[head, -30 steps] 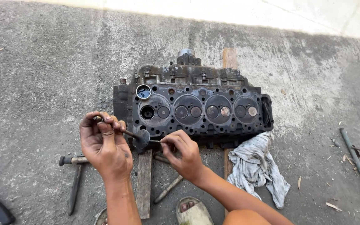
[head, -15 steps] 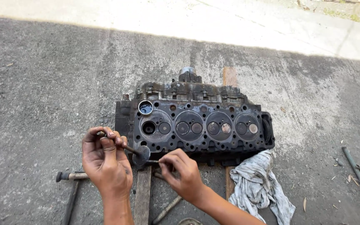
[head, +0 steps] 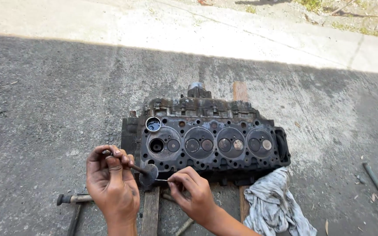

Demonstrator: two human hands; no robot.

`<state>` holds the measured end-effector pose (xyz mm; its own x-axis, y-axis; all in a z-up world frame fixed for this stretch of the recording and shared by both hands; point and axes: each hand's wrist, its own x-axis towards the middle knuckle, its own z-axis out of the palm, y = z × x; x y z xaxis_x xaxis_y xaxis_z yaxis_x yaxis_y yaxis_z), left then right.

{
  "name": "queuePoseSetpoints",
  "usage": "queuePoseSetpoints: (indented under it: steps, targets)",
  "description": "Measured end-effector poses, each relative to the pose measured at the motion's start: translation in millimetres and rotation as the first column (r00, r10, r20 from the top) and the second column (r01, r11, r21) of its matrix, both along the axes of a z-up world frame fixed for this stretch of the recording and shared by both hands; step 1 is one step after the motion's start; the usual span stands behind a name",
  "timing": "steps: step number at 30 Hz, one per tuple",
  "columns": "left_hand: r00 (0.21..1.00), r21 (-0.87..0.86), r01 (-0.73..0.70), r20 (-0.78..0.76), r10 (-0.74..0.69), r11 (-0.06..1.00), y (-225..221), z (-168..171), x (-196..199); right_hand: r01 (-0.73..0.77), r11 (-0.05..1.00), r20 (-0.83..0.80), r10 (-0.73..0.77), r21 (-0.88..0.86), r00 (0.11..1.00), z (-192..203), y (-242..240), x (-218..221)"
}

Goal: Lap engine valves on a cylinder head using a manual lapping tool and compound

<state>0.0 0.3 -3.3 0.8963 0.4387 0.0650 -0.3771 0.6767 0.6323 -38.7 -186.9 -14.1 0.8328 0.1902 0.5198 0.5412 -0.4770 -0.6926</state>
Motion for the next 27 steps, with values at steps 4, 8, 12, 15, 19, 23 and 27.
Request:
queuePoseSetpoints:
  steps: [4,8,12,15,19,23,27]
  targets:
    - [1.0,0.01,0.017,0.016,-0.017,1.0,-6.3,1.6,1.5,-0.002,1.0,0.003,0.003,-0.031,1.0,-2.4,0.0,1.1]
    - [0.99,0.126,-0.117,0.089,0.107,0.985,-10.9,6.6,4.9,0.086,0.996,0.148,-0.091,0.039,0.985,-17.3,-0.2,10.4]
    - [0.989,0.135,-0.134,0.077,0.124,0.982,-11.7,7.5,6.5,0.115,0.991,0.121,-0.122,0.067,0.985,-19.3,-4.1,12.3]
    - [0.989,0.164,-0.146,0.057,0.139,0.976,-12.4,9.4,7.6,0.106,0.99,0.111,-0.116,0.088,0.987,-18.3,-1.6,10.1]
    - [0.989,0.179,-0.149,0.036,0.145,0.972,-12.9,7.0,8.5,0.107,0.99,0.094,-0.116,0.094,0.989,-25.0,0.3,9.2]
    - [0.986,0.162,-0.165,0.009,0.166,0.973,-13.0,3.4,10.2,0.086,0.992,0.086,-0.094,0.091,0.992,-25.2,1.3,5.7]
    - [0.985,0.16,-0.17,0.009,0.171,0.972,-12.8,4.3,11.2,0.078,0.991,0.085,-0.087,0.105,0.993,-26.0,1.9,4.1]
